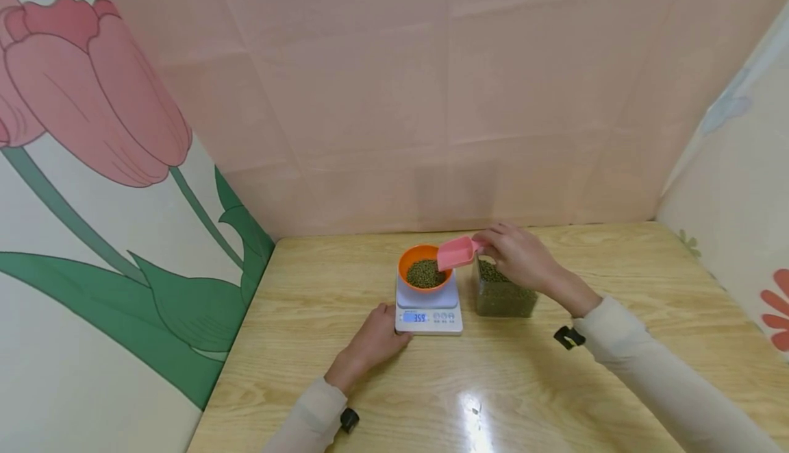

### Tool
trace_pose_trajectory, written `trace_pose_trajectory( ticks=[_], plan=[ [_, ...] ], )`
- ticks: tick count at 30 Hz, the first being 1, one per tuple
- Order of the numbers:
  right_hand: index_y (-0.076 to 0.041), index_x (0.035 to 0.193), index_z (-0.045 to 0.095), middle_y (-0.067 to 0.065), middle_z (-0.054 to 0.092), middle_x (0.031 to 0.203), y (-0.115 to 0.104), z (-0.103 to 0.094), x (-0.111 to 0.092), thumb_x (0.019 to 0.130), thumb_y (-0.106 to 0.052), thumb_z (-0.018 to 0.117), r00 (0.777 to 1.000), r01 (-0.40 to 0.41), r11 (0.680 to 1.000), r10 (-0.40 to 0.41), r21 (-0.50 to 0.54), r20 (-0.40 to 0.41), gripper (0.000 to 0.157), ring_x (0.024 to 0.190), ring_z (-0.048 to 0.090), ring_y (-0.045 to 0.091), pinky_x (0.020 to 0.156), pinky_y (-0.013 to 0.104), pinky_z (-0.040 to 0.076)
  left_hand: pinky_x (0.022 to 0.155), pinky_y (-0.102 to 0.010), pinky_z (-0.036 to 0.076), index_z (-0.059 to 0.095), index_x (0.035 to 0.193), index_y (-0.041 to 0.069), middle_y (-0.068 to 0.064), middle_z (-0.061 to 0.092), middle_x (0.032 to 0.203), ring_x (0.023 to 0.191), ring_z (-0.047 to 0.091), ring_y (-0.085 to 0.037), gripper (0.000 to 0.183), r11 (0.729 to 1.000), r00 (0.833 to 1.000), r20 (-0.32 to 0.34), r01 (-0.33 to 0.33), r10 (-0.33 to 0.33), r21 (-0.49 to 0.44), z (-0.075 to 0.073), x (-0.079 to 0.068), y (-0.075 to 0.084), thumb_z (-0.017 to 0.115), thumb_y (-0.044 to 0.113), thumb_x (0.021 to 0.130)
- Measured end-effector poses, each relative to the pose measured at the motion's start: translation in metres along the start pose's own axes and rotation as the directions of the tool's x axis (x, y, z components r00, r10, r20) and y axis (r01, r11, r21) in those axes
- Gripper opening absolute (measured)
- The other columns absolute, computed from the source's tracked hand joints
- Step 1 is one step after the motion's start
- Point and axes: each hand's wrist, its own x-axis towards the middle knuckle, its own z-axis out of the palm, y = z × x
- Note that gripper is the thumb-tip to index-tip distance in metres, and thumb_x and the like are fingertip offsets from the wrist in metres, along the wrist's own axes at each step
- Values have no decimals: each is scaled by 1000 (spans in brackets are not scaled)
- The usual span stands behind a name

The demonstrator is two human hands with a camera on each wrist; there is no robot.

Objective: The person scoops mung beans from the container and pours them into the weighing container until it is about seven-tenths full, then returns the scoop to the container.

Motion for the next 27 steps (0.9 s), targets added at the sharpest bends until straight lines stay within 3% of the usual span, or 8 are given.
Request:
trace_pose_trajectory(
  ticks=[27],
  plan=[
    [3,118,74,21,75,119,27,-30,-31,101,-5,69,997,-9,999,5,-49,-75,20,112,68,42,96,60,56,104,-46,53,58,152,10,-11,68,136,117,57,-23,56,1000,1000,10,5,-4,-10,-3,-2,4,74,23,100]
  ],
)
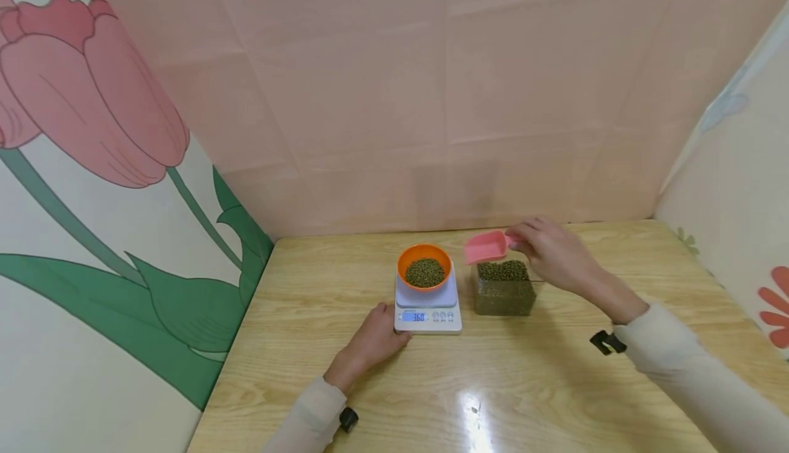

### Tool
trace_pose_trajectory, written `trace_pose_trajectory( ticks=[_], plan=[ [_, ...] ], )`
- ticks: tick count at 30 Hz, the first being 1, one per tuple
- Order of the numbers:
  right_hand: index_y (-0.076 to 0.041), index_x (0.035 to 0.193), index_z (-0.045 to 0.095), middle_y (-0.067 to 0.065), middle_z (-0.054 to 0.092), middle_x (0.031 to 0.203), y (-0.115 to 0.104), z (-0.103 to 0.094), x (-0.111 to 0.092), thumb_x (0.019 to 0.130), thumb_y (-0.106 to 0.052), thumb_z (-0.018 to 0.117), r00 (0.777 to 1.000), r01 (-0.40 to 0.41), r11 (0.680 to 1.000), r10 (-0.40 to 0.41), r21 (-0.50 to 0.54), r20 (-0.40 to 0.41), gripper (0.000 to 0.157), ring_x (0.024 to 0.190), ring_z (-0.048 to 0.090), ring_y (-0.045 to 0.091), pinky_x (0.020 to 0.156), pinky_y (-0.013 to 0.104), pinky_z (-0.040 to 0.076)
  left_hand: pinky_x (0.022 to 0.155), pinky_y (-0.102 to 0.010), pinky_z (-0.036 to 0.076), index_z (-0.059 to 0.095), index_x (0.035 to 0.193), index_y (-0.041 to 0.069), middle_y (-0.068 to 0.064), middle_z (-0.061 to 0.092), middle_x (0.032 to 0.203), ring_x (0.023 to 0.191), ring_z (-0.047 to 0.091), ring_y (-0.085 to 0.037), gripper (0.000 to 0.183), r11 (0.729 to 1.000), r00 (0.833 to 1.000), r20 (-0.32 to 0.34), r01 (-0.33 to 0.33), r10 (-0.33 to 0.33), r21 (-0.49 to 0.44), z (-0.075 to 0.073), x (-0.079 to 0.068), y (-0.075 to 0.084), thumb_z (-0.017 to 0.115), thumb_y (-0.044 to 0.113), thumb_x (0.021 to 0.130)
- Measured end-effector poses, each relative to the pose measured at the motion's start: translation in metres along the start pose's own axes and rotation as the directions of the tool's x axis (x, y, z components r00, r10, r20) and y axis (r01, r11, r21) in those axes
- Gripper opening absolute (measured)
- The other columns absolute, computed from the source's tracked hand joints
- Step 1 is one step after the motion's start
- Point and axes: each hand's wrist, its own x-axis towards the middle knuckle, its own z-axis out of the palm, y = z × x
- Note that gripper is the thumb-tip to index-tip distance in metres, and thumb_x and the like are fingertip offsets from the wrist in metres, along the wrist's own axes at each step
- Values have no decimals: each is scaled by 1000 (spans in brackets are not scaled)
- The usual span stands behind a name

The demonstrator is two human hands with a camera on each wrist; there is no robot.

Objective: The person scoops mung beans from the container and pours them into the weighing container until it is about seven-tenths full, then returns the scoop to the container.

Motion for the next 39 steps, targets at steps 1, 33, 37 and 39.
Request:
trace_pose_trajectory(
  ticks=[1,33,37,39],
  plan=[
    [3,118,74,21,75,118,1,-1,-1,101,-5,70,1000,3,1000,-3,-5,-6,19,112,68,42,95,60,56,104,-46,53,58,152,10,-11,68,136,117,58,-23,56,1000,1000,0,-1,1,-2,0,0,0,74,23,100],
    [0,99,79,15,75,92,22,1,-17,84,-1,79,992,122,960,-108,-253,68,15,87,67,36,83,54,57,106,-46,54,59,151,11,-11,68,135,120,59,-24,55,1000,1000,-1,3,-3,8,2,1,-2,74,24,101],
    [-2,96,79,13,75,89,21,5,-14,81,0,80,991,123,956,-104,-266,85,15,84,67,34,81,52,57,105,-46,54,58,151,9,-12,68,134,119,59,-24,55,1000,1000,-2,6,-6,17,2,1,-2,75,25,100],
    [-3,96,80,12,75,88,20,6,-13,80,1,80,990,127,954,-107,-273,87,16,83,67,33,81,51,57,104,-45,54,58,151,10,-11,68,133,118,59,-23,55,1000,1000,-3,4,-4,19,2,1,-2,75,25,100]
  ],
)
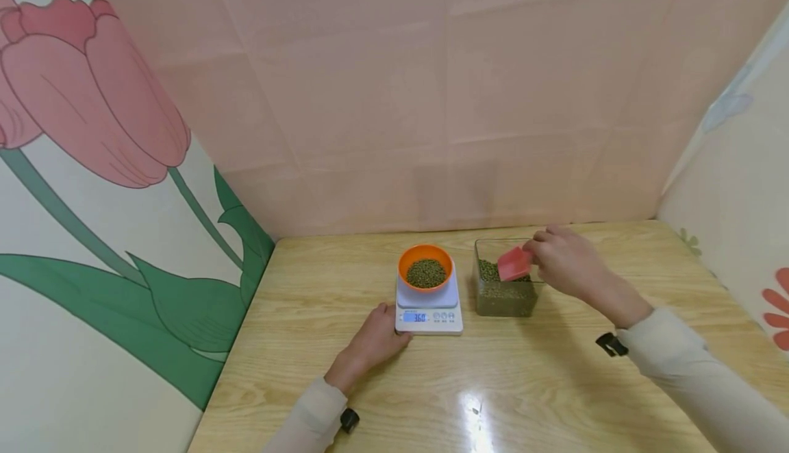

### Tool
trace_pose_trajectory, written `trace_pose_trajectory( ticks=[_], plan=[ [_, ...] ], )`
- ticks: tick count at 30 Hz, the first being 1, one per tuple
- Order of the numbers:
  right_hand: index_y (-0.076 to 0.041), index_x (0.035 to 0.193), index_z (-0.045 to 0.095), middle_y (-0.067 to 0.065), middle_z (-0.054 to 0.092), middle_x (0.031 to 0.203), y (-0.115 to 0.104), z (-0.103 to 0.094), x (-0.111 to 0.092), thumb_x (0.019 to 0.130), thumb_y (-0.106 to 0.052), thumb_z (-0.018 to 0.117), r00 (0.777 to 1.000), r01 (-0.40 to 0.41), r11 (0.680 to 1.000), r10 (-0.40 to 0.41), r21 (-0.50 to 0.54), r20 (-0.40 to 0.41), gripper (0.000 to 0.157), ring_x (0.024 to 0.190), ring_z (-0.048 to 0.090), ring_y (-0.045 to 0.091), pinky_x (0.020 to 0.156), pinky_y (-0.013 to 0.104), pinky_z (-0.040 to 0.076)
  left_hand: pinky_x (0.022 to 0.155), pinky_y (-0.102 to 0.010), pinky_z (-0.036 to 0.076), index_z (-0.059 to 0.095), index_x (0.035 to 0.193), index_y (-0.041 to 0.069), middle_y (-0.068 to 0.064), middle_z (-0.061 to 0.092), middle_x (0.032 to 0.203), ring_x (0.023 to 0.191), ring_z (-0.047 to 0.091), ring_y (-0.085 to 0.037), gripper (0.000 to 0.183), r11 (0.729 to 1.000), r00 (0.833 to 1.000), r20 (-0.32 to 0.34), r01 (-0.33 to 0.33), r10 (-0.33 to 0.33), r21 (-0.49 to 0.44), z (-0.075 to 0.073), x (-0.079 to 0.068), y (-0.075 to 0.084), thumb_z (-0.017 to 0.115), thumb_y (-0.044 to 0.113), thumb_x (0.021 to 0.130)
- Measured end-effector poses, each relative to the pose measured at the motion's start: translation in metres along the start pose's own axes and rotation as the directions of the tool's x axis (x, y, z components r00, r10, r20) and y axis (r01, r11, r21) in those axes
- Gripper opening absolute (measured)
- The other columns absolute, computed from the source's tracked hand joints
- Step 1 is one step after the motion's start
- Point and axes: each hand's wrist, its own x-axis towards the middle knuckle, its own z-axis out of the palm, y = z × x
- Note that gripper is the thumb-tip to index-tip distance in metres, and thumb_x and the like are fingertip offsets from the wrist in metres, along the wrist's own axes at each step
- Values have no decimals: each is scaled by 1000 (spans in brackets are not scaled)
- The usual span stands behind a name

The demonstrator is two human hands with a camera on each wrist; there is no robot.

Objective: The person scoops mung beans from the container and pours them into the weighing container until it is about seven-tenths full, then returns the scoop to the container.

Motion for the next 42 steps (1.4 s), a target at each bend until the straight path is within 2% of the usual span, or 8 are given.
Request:
trace_pose_trajectory(
  ticks=[13,19,24,36,42],
  plan=[
    [-2,94,79,13,76,87,-8,10,9,81,8,75,1000,-4,999,3,32,31,17,80,65,32,77,50,57,104,-44,54,58,152,11,-11,68,135,118,58,-22,56,1000,1000,4,-3,3,-18,0,1,1,75,23,101],
    [-2,97,79,12,76,89,-9,15,10,88,5,73,999,-20,997,16,74,51,13,80,64,31,72,49,57,104,-45,54,59,151,11,-11,69,134,118,59,-22,54,1000,1000,0,-11,11,-22,0,1,0,75,22,100],
    [-3,101,80,11,77,92,-10,19,12,92,2,75,996,-39,994,30,107,82,11,83,66,31,73,48,58,104,-45,55,60,151,12,-10,69,133,118,59,-22,54,1000,1000,-2,-14,14,-19,0,2,-1,75,23,100],
    [-3,99,80,10,77,91,-11,24,16,91,7,71,993,-32,989,16,147,113,16,83,66,28,75,47,58,106,-46,54,59,151,12,-11,68,136,121,59,-23,55,1000,1000,2,-6,6,-26,1,2,-2,76,23,100],
    [-5,97,79,6,76,88,-12,24,20,92,9,67,991,-38,987,18,153,130,20,80,65,27,73,47,56,108,-47,53,60,150,12,-11,69,136,123,60,-25,54,1000,1000,-4,-15,15,-24,1,2,-3,75,23,100]
  ],
)
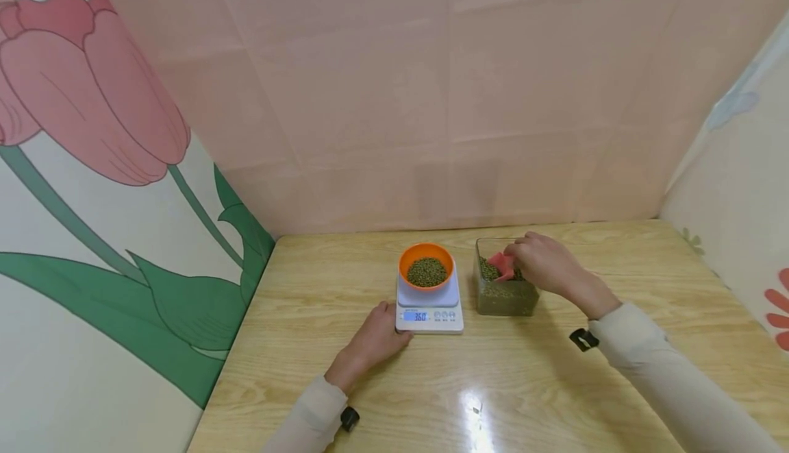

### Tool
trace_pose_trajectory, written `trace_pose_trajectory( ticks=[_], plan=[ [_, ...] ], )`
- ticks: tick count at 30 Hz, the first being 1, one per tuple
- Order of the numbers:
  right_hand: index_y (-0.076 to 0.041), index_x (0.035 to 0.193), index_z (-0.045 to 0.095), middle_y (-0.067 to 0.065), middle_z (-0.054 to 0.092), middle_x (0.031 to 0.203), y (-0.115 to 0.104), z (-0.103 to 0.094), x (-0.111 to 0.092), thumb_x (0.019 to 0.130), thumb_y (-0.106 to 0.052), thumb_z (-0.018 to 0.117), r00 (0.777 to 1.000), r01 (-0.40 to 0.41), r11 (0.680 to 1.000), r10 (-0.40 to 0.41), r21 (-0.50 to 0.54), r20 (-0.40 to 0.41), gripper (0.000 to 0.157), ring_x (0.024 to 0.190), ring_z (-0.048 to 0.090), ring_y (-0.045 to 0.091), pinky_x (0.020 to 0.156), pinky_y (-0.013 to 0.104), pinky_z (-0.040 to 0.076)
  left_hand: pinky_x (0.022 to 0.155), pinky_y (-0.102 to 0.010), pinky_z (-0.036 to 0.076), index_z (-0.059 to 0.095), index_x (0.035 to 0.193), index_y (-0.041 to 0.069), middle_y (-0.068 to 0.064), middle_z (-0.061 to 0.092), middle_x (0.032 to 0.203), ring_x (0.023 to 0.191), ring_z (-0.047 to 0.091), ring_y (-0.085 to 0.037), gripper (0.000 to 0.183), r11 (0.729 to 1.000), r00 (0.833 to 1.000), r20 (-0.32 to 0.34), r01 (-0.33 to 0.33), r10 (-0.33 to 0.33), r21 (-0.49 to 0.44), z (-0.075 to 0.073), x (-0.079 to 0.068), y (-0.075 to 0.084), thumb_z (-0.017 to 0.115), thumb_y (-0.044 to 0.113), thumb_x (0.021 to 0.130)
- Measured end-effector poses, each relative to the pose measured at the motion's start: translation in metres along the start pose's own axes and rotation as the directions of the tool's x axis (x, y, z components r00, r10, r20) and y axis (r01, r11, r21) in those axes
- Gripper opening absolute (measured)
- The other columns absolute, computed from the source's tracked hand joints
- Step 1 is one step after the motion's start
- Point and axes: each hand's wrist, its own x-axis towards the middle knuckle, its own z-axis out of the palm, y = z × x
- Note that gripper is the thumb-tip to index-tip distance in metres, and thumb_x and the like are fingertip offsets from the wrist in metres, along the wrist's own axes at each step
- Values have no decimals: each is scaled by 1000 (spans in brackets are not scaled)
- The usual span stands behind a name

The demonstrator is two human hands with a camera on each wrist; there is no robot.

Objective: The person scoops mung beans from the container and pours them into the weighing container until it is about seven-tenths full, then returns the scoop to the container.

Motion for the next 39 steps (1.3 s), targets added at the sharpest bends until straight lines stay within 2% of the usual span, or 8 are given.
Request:
trace_pose_trajectory(
  ticks=[8,14,21,31,39],
  plan=[
    [-6,96,79,5,75,88,-2,-1,2,93,9,64,1000,-8,1000,8,4,13,22,79,65,26,71,46,56,109,-48,53,60,150,10,-13,68,136,123,60,-27,54,1000,1000,-1,6,-6,-2,-2,-1,1,75,23,100],
    [-12,81,73,2,70,79,-4,3,5,91,9,69,1000,15,1000,-15,-2,18,24,76,66,25,70,46,55,109,-48,53,61,150,11,-12,69,136,123,61,-27,53,1000,1000,-4,-7,7,6,-1,0,2,75,22,99],
    [-9,90,78,5,73,83,-3,5,5,94,5,71,1000,13,1000,-13,-2,10,17,76,66,27,70,47,55,104,-45,53,60,152,15,-8,71,135,117,60,-23,52,1000,1000,-4,-16,16,21,-2,0,4,73,23,101],
    [-7,98,80,9,77,93,-2,5,3,94,6,72,1000,13,999,-14,38,7,16,84,69,30,76,50,58,103,-45,52,60,151,16,-7,70,136,115,58,-21,52,1000,1000,1,-17,17,4,-3,-1,5,73,22,102],
    [-7,95,80,8,78,91,-1,4,2,92,8,72,1000,24,997,-23,70,-16,17,81,68,28,73,50,58,101,-43,53,61,150,16,-7,72,133,111,58,-20,50,1000,1000,-3,-24,24,9,-3,-1,5,73,22,102]
  ],
)
